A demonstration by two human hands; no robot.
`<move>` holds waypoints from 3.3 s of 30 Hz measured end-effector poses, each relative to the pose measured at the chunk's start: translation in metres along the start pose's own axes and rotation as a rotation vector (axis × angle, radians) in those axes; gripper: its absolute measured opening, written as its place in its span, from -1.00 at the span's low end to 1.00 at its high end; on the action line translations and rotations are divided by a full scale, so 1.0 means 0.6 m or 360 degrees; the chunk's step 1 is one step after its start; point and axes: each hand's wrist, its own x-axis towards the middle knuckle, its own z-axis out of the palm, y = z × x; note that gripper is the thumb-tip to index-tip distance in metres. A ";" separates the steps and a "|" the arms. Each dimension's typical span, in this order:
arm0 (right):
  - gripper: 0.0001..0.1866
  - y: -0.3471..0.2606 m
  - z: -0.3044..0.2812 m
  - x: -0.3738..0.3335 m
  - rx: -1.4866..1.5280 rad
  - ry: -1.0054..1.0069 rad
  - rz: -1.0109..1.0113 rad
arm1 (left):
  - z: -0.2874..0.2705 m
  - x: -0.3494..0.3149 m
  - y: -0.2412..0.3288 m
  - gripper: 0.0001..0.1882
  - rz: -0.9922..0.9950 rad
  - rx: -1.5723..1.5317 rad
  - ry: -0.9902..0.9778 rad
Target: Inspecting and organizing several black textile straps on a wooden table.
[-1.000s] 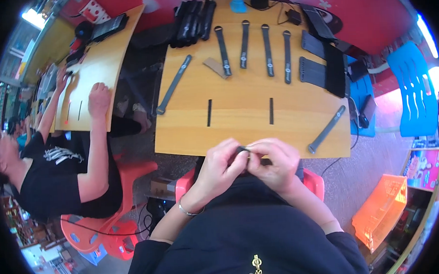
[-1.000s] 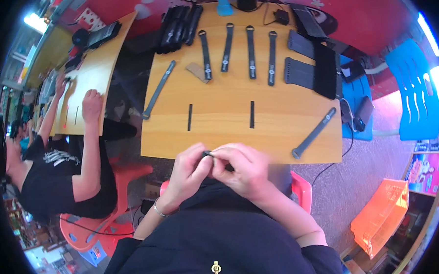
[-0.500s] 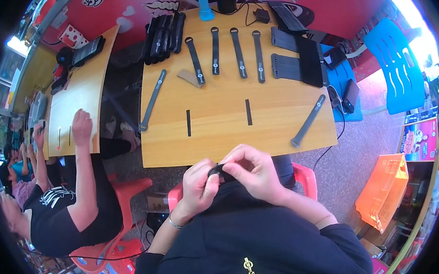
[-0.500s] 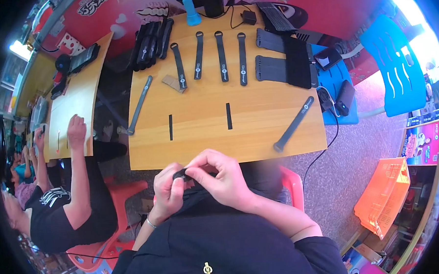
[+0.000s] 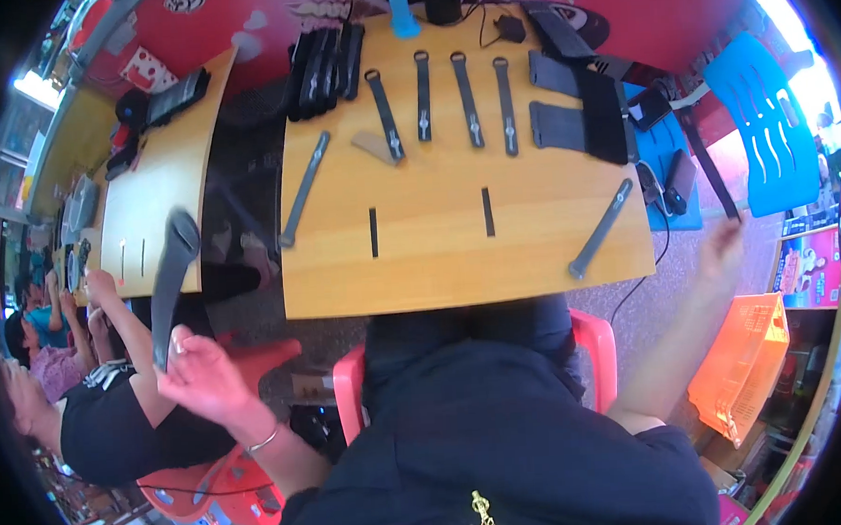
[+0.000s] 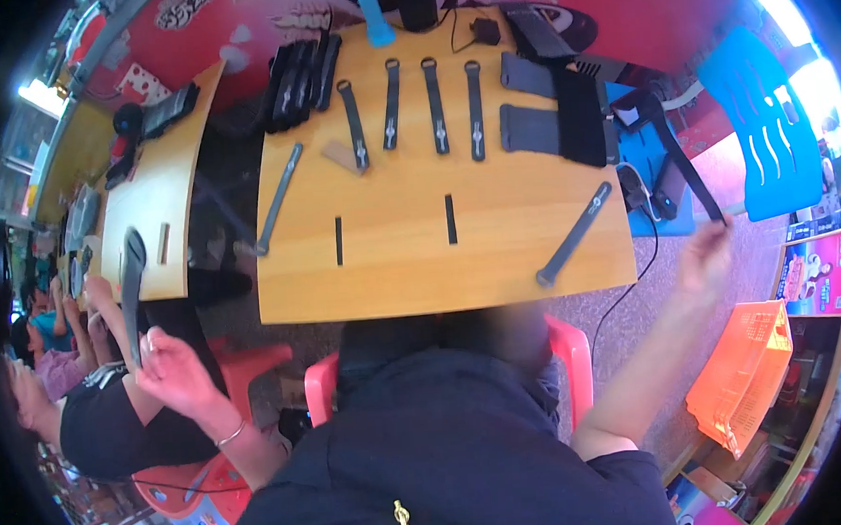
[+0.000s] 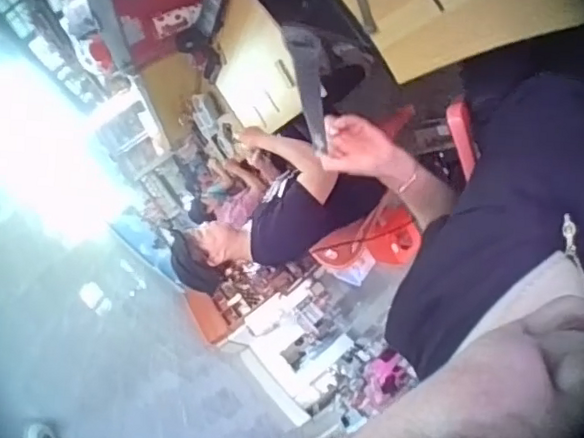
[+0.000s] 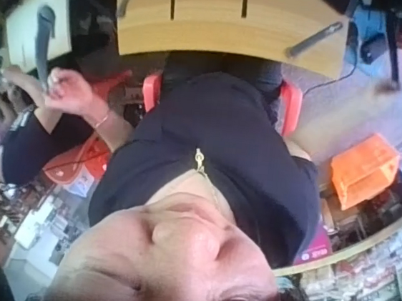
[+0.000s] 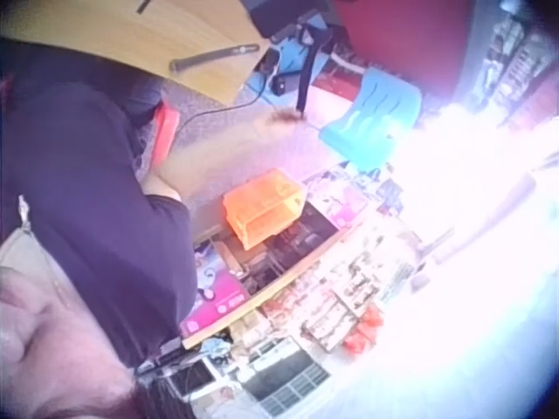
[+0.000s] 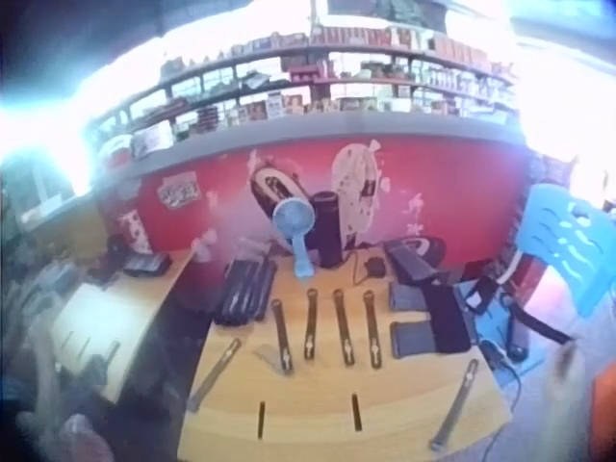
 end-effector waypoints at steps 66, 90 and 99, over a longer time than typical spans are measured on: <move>-0.84 0.313 0.410 -0.379 -0.1400 -0.1738 0.0222 | 0.123 -0.079 -0.274 -0.67 -0.0615 0.1267 -0.0718; -0.80 0.299 0.434 -0.375 -0.1709 -0.2000 -0.0100 | 0.120 -0.077 -0.249 -0.79 -0.0173 0.1965 -0.0821; -0.80 0.300 0.435 -0.369 -0.1688 -0.2134 0.0015 | 0.124 -0.065 -0.236 -0.83 -0.0027 0.2134 -0.1080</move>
